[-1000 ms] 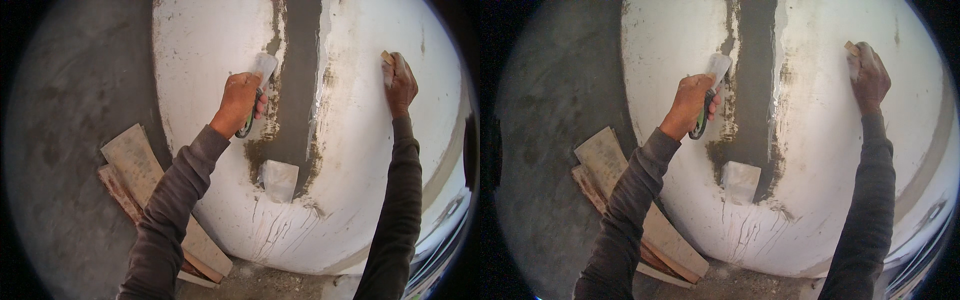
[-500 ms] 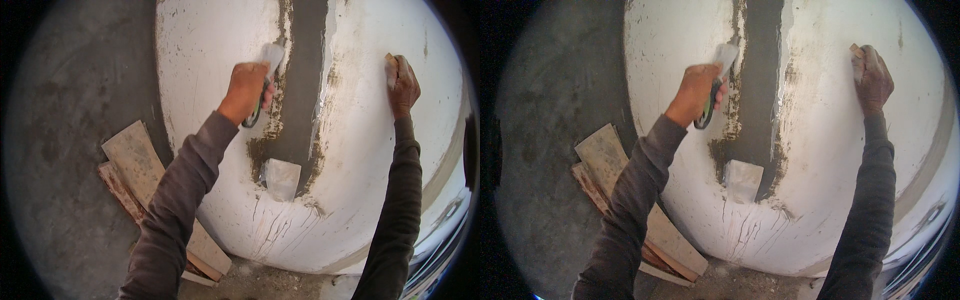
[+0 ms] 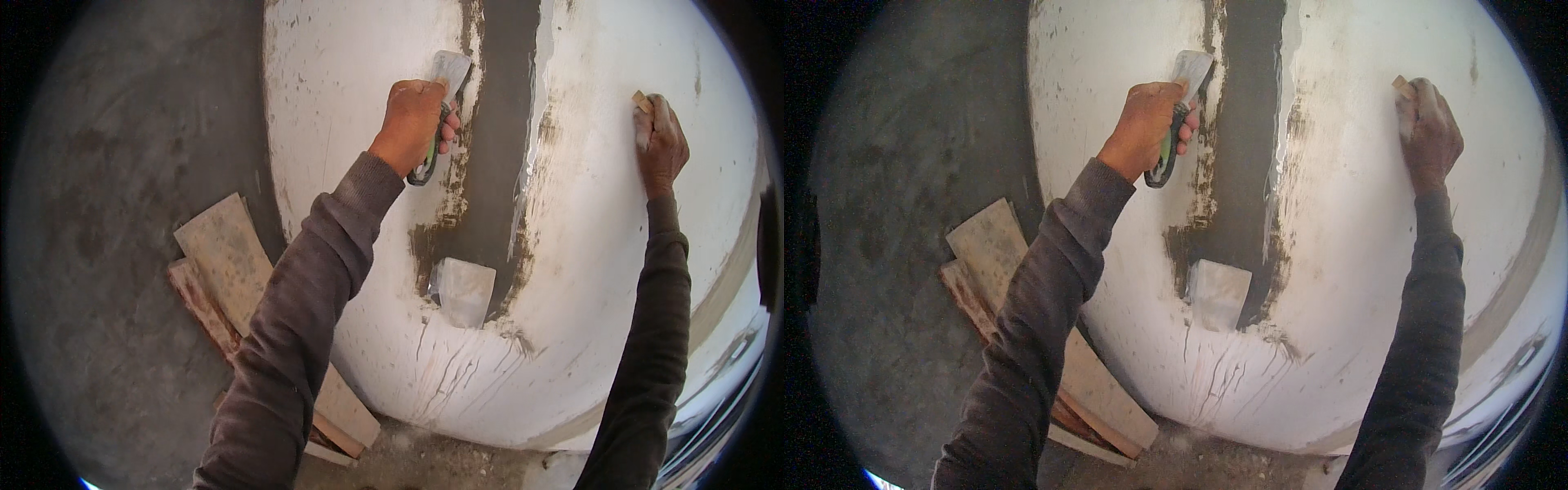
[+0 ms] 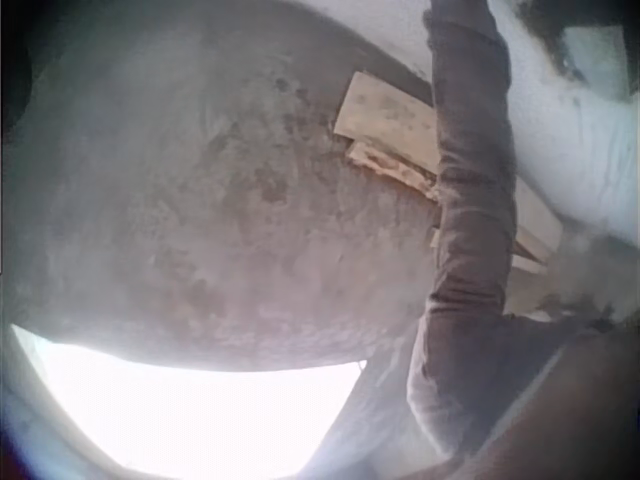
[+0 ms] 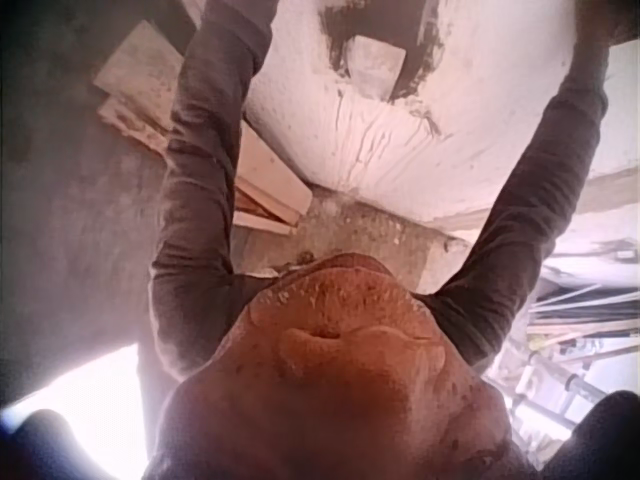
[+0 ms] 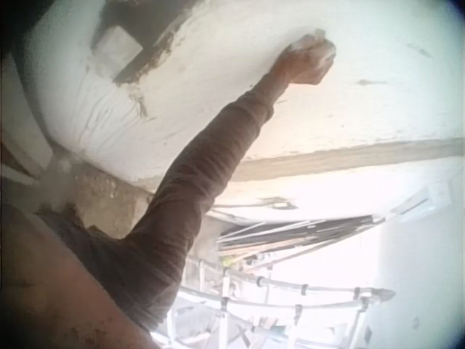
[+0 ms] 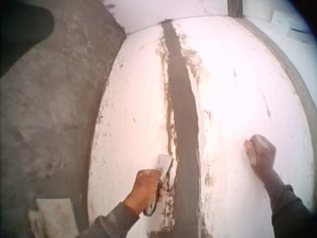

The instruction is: The person applies plaster to a section of a wall using a putty knife.

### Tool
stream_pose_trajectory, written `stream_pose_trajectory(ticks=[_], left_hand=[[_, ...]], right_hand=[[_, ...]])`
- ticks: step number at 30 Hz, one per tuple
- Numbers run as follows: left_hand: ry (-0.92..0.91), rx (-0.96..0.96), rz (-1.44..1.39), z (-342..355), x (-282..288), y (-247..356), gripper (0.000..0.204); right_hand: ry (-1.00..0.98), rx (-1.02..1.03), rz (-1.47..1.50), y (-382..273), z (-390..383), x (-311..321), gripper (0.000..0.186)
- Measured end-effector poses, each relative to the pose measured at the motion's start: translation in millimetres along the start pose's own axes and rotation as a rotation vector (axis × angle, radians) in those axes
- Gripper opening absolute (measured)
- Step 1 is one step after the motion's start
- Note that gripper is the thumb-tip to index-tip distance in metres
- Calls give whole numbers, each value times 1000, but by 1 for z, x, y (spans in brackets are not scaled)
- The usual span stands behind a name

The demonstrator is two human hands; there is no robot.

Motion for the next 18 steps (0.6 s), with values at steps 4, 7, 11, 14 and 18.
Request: stream_pose_trajectory(ticks=[4, 7, 11, 14, 18], left_hand=[[0, 109, -31, -26, -3, -41, 32], [17, 179, -23, -35, 1, -37, 32], [-10, -11, 19, -2, -4, 0, 33], [19, 57, -29, -10, -5, -19, 34], [1, 118, -14, -32, -13, -39, 34]], right_hand=[[1, 13, 15, 2, -2, 3, 19], [-17, 1, -10, 3, 1, 4, 20], [17, 5, 17, -1, 1, 6, 19], [24, 31, 52, -3, 0, 5, 18], [29, 17, 48, -2, 1, 12, 17]])
Point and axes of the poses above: each hand's wrist, its own z-axis towards the middle knuckle, its own x-axis out of the back of the hand, y = z × x, the point moved 7 cm from there along z, towards the middle knuckle, and after that the axes turned 6 degrees about -x, right-handed, at the moved point
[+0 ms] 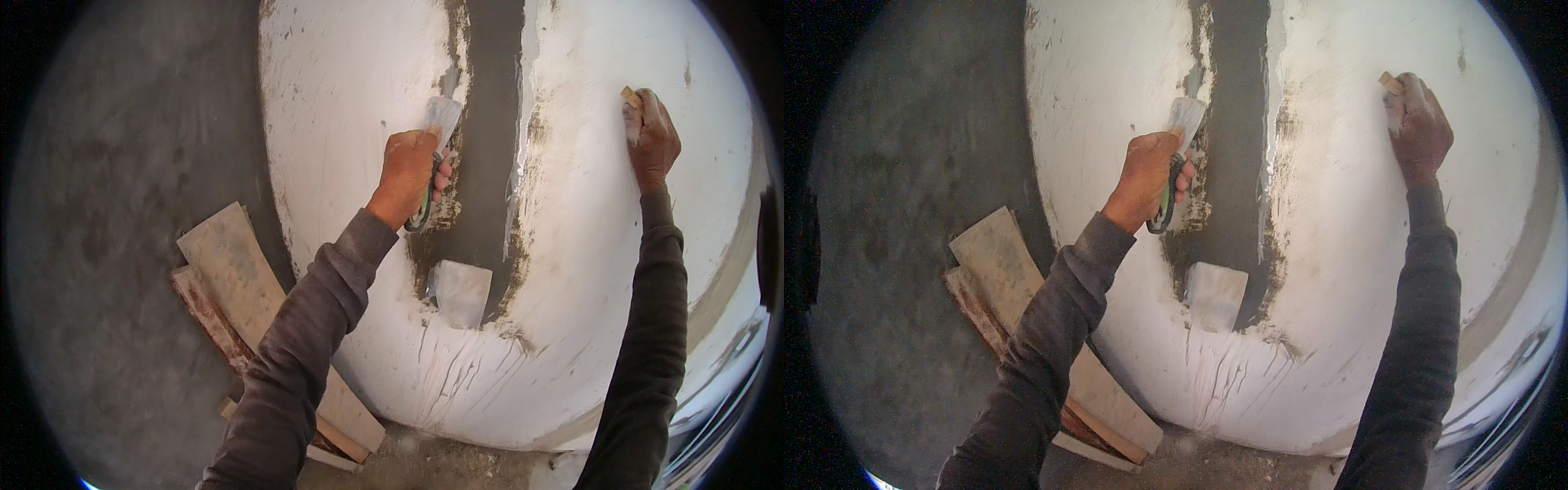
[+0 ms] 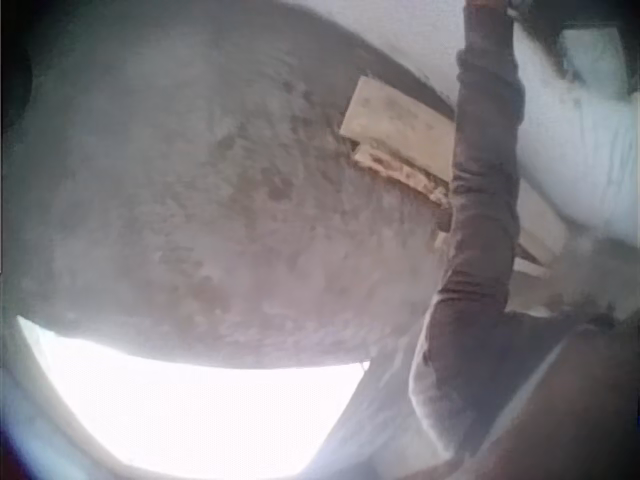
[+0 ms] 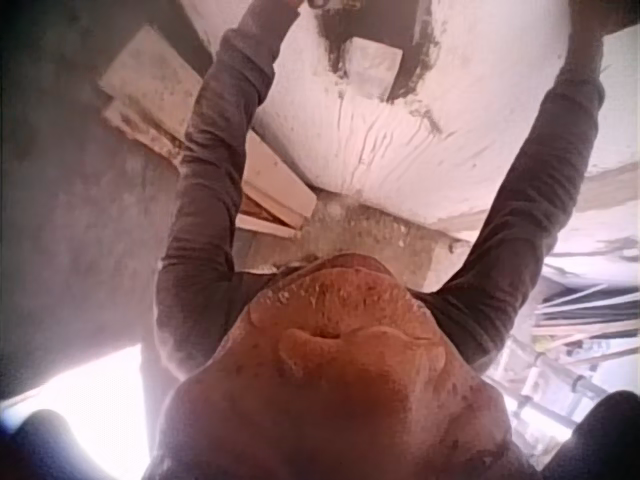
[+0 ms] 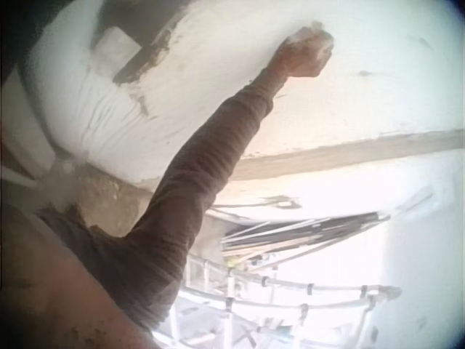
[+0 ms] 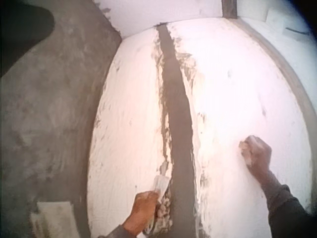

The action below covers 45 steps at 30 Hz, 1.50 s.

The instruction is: The person applies plaster to a section of a wall using a putty knife.

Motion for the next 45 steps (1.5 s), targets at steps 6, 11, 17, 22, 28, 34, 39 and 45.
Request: stream_pose_trajectory(ticks=[6, 11, 17, 22, 28, 34, 39, 45], left_hand=[[-19, -124, 24, 31, -3, 50, 33], [0, -32, -19, 12, -5, 13, 32], [-46, -158, 27, 41, -5, 60, 33], [-17, -12, -32, 24, -10, 23, 32], [-13, -134, 10, 42, -2, 53, 33], [31, -63, -4, 33, -8, 35, 32], [5, -103, 59, 29, -9, 45, 33], [3, -194, 67, 45, -8, 59, 34]], right_hand=[[-15, -14, 16, -4, 1, -3, 16], [-19, -24, -5, 1, -1, -4, 14], [29, -4, 27, -5, 0, -1, 14], [4, -14, 10, 3, 0, 0, 14], [23, -7, 15, -2, -1, -1, 14], [7, -13, 51, -1, -4, -2, 13], [-13, -27, 23, 4, 2, -2, 12], [29, 17, 79, -4, -1, 0, 12]])
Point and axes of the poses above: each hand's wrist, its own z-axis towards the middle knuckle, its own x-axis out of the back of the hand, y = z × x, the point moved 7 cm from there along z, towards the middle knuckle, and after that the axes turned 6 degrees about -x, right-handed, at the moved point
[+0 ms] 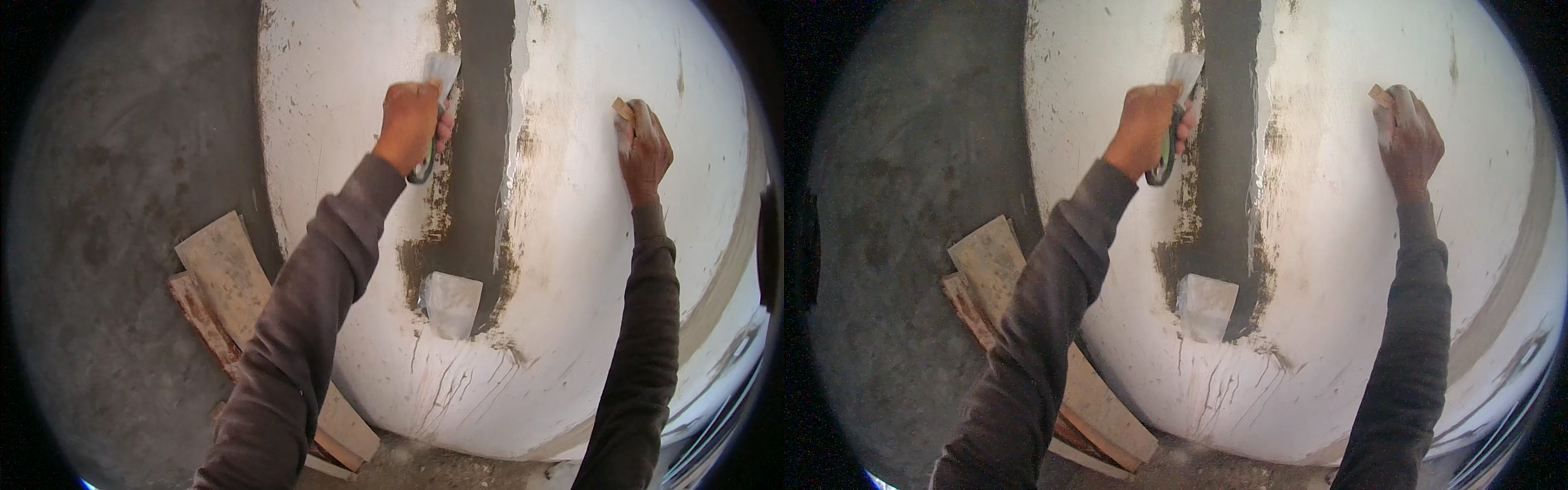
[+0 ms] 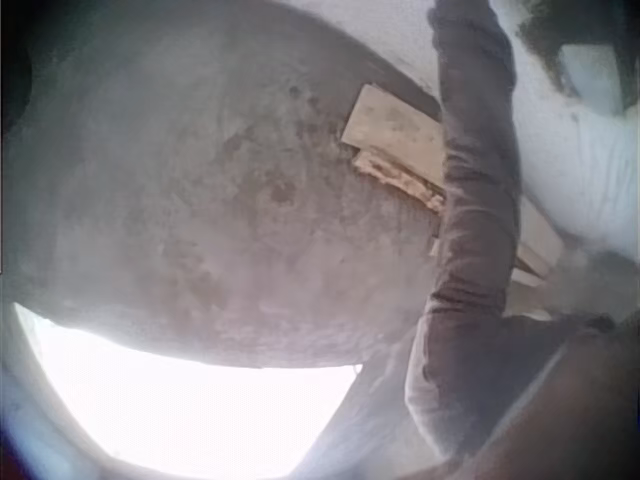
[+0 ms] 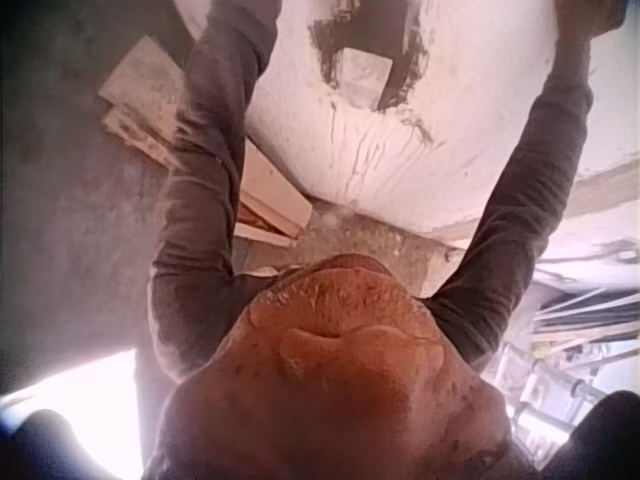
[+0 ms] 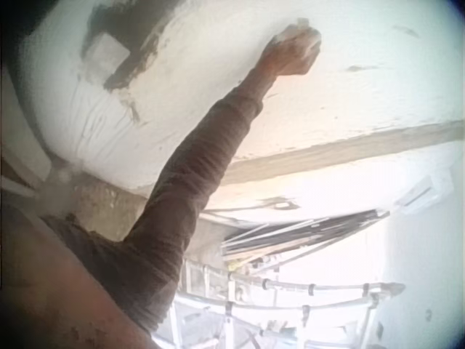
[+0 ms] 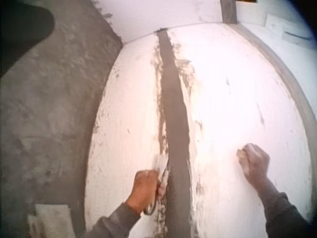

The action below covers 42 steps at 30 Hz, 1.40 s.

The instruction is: The person applies plaster to a section of a wall using a putty knife.

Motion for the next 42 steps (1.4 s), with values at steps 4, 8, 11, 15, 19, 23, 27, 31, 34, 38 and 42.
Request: stream_pose_trajectory(ticks=[4, 8, 11, 15, 19, 23, 27, 31, 34, 38, 42], left_hand=[[74, 114, 33, -25, -4, -25, 34], [53, 9, 101, -6, 0, -2, 35], [75, -31, 76, 1, -2, 4, 36], [73, 13, 72, -11, -10, -11, 38], [87, 3, 134, -10, -9, -6, 37], [68, -66, 61, 13, -5, 8, 36], [83, -14, 25, 3, -7, -7, 34], [82, -23, 77, 2, -10, -2, 33], [87, -106, 84, 24, -8, 22, 35], [114, -122, 153, 24, -6, 22, 38], [143, -86, 256, 6, -13, 4, 39]], right_hand=[[-60, -67, -53, 5, 1, 1, 14], [-46, -55, -32, 4, 2, 0, 16], [6, -17, -26, 3, 1, 1, 18], [-47, -65, -2, 6, -2, -2, 19], [-79, -85, -40, 6, 1, -2, 18], [-16, -42, -25, 5, 0, 0, 18], [-35, -58, -12, 5, -2, -2, 16], [-49, -62, -26, 6, 1, 0, 16], [-43, -49, 1, 2, 2, 1, 17], [-64, -59, -7, -2, 2, 3, 18], [-74, -69, -54, 10, 4, 3, 17]])
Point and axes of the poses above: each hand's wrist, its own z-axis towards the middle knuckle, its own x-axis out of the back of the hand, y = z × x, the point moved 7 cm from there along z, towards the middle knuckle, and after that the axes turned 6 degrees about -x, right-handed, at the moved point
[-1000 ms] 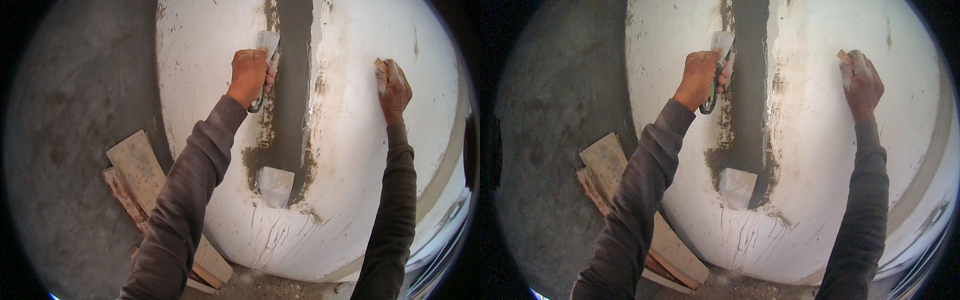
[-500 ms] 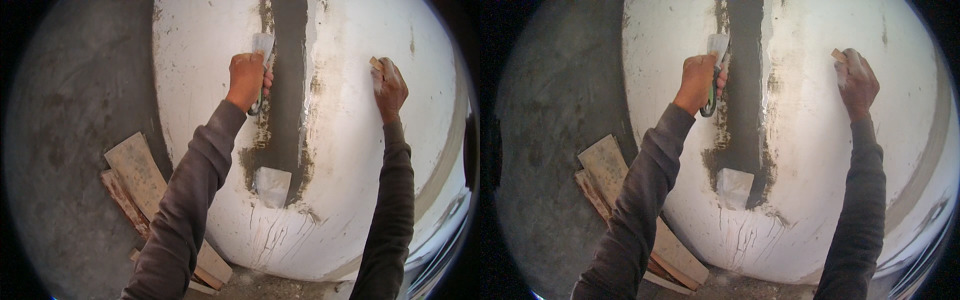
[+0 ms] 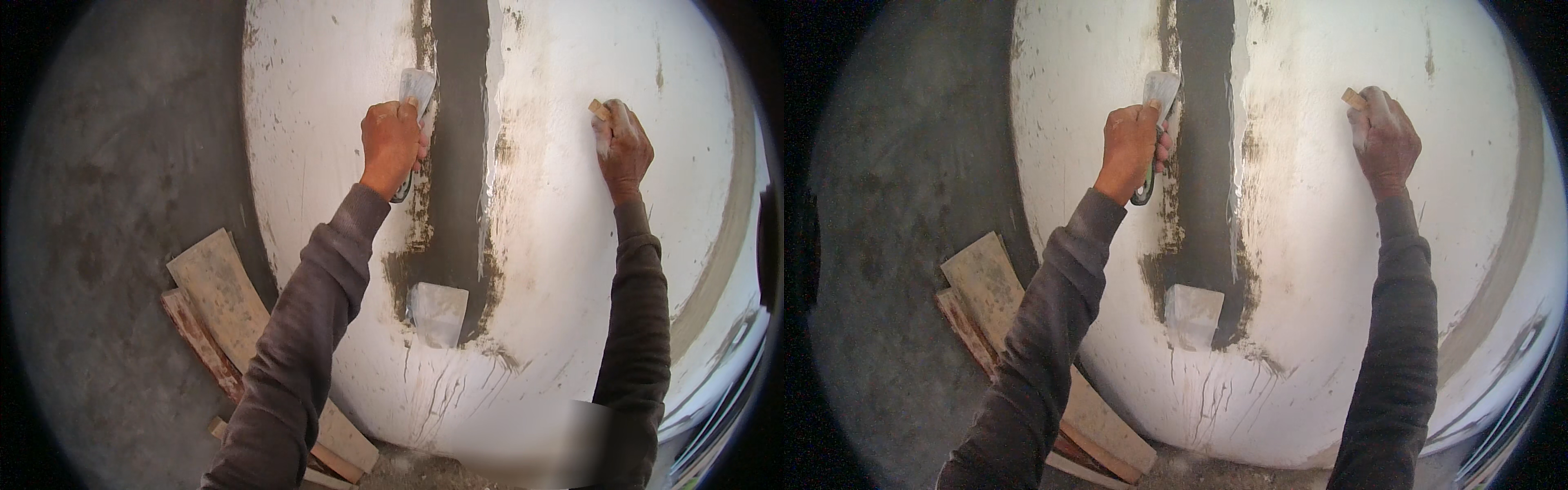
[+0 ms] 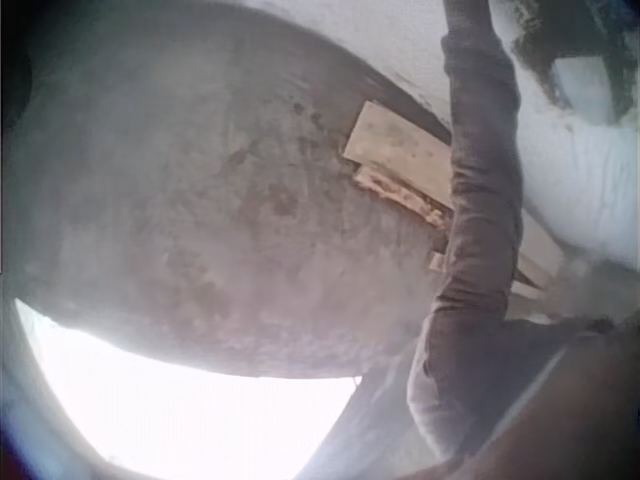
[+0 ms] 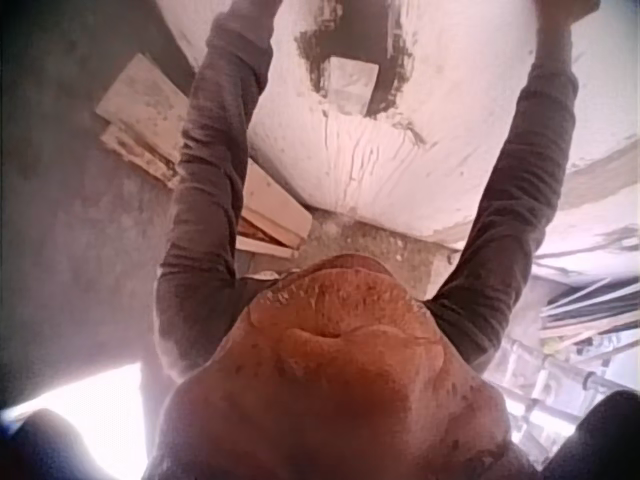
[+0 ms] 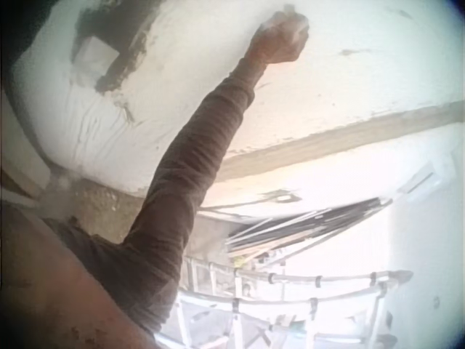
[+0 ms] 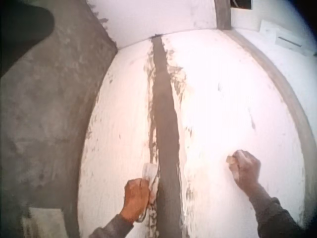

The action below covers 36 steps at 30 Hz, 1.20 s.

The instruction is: The person applies plaster to a section of a wall using a putty knife.

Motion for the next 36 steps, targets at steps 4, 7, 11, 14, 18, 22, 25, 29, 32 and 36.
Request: stream_pose_trajectory(ticks=[4, 7, 11, 14, 18, 22, 25, 29, 32, 36], left_hand=[[52, -108, -11, 28, 16, 21, 39], [63, -148, -41, 36, 15, 26, 39], [30, -7, 76, 10, 9, 9, 38], [21, -53, 145, 8, 11, 17, 36], [94, -373, 400, 44, 28, 28, 30], [146, -639, 671, 74, 35, 47, 23], [197, -864, 847, 80, 33, 68, 19], [157, -831, 920, 96, 34, 75, 26], [159, -840, 930, 104, 33, 81, 28], [153, -722, 899, 110, 31, 75, 34]], right_hand=[[-13, 1, 38, -14, -2, -4, 17], [-1, 15, 43, -13, -1, -1, 17], [1, 19, 15, -9, -2, -1, 17], [-14, 7, 12, -3, -1, -1, 17], [-3, 9, 50, -9, -3, -5, 17], [-25, -11, 43, -13, -2, 1, 16], [-18, -11, 28, -11, -2, 2, 16], [15, 6, 18, -11, -2, 2, 16], [32, 18, 20, -9, -3, 1, 16], [0, 10, 14, -10, -3, -3, 15]])
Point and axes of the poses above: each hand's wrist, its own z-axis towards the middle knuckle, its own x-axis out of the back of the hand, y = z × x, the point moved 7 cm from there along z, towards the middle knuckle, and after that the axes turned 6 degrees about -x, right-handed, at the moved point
